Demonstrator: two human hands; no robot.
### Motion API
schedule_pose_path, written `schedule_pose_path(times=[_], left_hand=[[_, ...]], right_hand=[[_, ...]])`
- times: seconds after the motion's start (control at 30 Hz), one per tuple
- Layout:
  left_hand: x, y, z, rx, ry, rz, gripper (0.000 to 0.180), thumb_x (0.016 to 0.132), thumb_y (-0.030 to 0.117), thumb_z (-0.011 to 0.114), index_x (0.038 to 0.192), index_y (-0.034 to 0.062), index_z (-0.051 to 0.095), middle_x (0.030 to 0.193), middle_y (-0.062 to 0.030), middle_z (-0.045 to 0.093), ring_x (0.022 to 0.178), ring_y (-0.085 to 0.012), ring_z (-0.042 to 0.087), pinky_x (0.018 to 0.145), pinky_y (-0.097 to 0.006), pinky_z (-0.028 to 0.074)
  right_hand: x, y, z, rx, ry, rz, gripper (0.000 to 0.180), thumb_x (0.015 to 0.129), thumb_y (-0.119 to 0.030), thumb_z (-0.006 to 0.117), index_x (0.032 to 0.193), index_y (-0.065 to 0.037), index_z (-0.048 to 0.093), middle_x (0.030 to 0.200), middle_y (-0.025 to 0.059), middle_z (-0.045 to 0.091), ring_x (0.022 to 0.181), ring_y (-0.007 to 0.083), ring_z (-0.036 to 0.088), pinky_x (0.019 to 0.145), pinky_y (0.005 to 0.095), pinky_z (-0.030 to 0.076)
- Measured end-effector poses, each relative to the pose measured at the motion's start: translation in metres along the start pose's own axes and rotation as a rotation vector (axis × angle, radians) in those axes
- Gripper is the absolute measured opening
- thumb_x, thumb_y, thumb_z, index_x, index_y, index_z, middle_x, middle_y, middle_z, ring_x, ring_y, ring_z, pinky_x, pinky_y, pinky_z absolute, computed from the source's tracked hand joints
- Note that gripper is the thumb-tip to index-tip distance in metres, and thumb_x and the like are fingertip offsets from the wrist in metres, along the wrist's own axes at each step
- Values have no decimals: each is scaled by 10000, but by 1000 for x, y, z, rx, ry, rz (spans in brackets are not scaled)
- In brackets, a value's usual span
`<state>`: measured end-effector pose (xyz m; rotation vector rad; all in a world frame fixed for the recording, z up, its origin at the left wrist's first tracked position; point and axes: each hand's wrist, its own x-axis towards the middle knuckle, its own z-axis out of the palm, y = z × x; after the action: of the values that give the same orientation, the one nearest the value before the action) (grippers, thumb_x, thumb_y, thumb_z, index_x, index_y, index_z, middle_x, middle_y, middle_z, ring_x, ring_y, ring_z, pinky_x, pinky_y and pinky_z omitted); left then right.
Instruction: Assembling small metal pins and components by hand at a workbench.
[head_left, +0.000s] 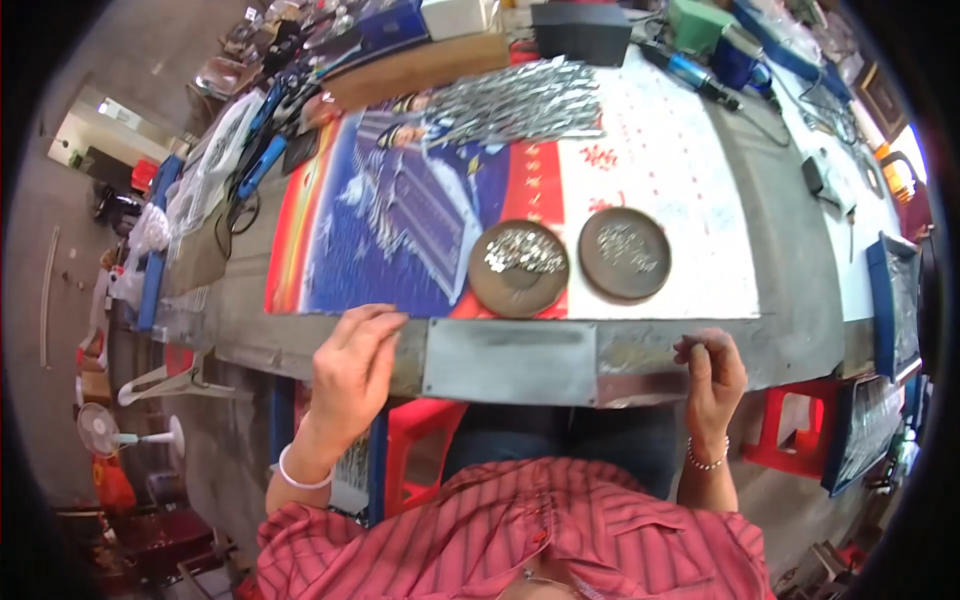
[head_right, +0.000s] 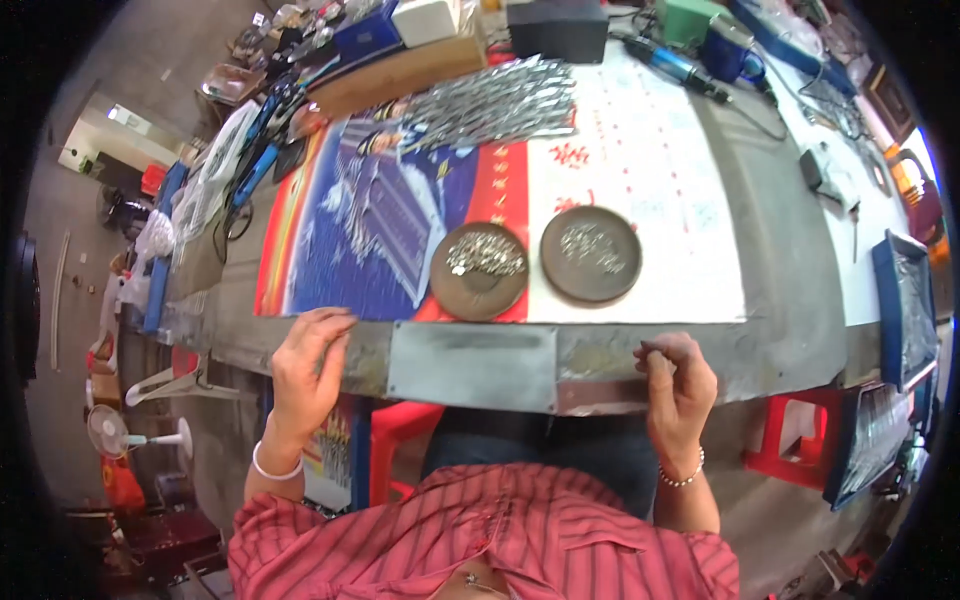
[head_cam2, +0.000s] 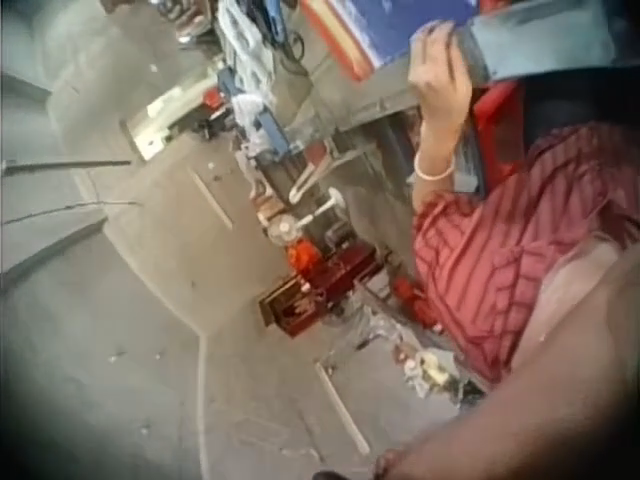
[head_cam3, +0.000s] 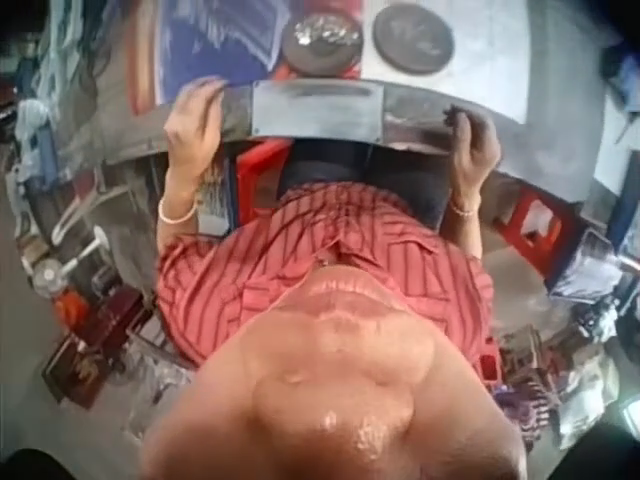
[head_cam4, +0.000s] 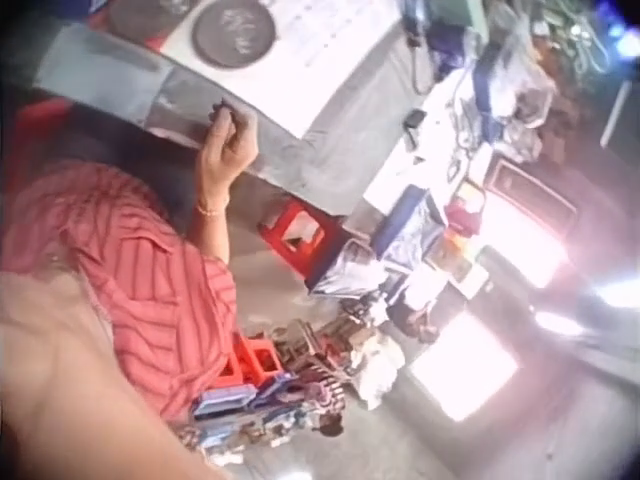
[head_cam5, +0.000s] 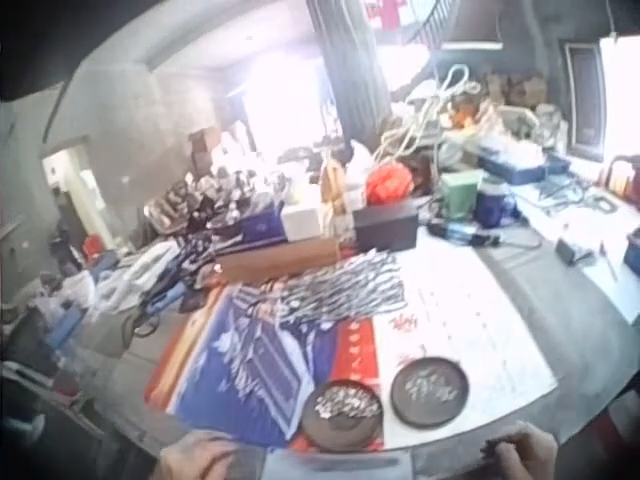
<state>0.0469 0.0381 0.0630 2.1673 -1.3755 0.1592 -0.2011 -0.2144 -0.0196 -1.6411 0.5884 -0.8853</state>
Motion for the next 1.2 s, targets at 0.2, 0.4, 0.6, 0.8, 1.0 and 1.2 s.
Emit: schedule_pose_path(times=[0.2, 0.4, 0.6, 0.8, 1.0, 1.2], left_hand=[[81, -11, 57, -191, -35, 116, 169, 801, -56, 565, 956, -6, 609, 899, -149, 616, 788, -280, 623, 682, -327, 493], [154, -61, 108, -202, -7, 21, 120, 832, 36, 564, 931, -11, 613, 848, -163, 618, 744, -302, 618, 639, -346, 473], [192, -87, 152, -187, 16, 39, 132, 822, 46, 573, 937, 1, 622, 847, -151, 615, 737, -291, 615, 643, -350, 473], [222, -75, 180, -135, -46, 143, 206, 779, 86, 616, 974, 22, 603, 925, -145, 565, 833, -304, 585, 736, -371, 472], [234, -107, 174, -75, -7, 154, 279, 747, 123, 669, 986, 21, 567, 948, -140, 573, 909, -310, 564, 801, -380, 451], [222, -143, 162, 3, -119, 116, 237, 755, 113, 671, 947, 23, 565, 924, -123, 599, 915, -291, 568, 797, -370, 442]], right_hand=[[-8, 30, -15, -168, 84, -75, 60, 865, -27, 536, 878, 23, 566, 807, 97, 571, 702, 154, 539, 641, 257, 443], [-1, 29, -7, -398, 63, -239, 61, 806, -35, 608, 848, -5, 575, 773, 137, 590, 671, 274, 574, 616, 321, 466], [3, 31, -11, -412, 37, -290, 85, 775, -13, 618, 846, -7, 571, 750, 129, 589, 635, 267, 553, 585, 333, 445], [8, 30, -9, -467, -13, -336, 128, 736, 15, 627, 842, -4, 560, 731, 130, 586, 604, 271, 546, 563, 347, 437], [8, 31, -7, -464, -1, -343, 146, 726, 27, 626, 847, -2, 550, 729, 128, 584, 600, 267, 547, 559, 347, 436], [9, 29, -8, -495, -27, -359, 150, 730, 19, 629, 850, -6, 545, 725, 125, 578, 592, 268, 540, 550, 352, 423]])
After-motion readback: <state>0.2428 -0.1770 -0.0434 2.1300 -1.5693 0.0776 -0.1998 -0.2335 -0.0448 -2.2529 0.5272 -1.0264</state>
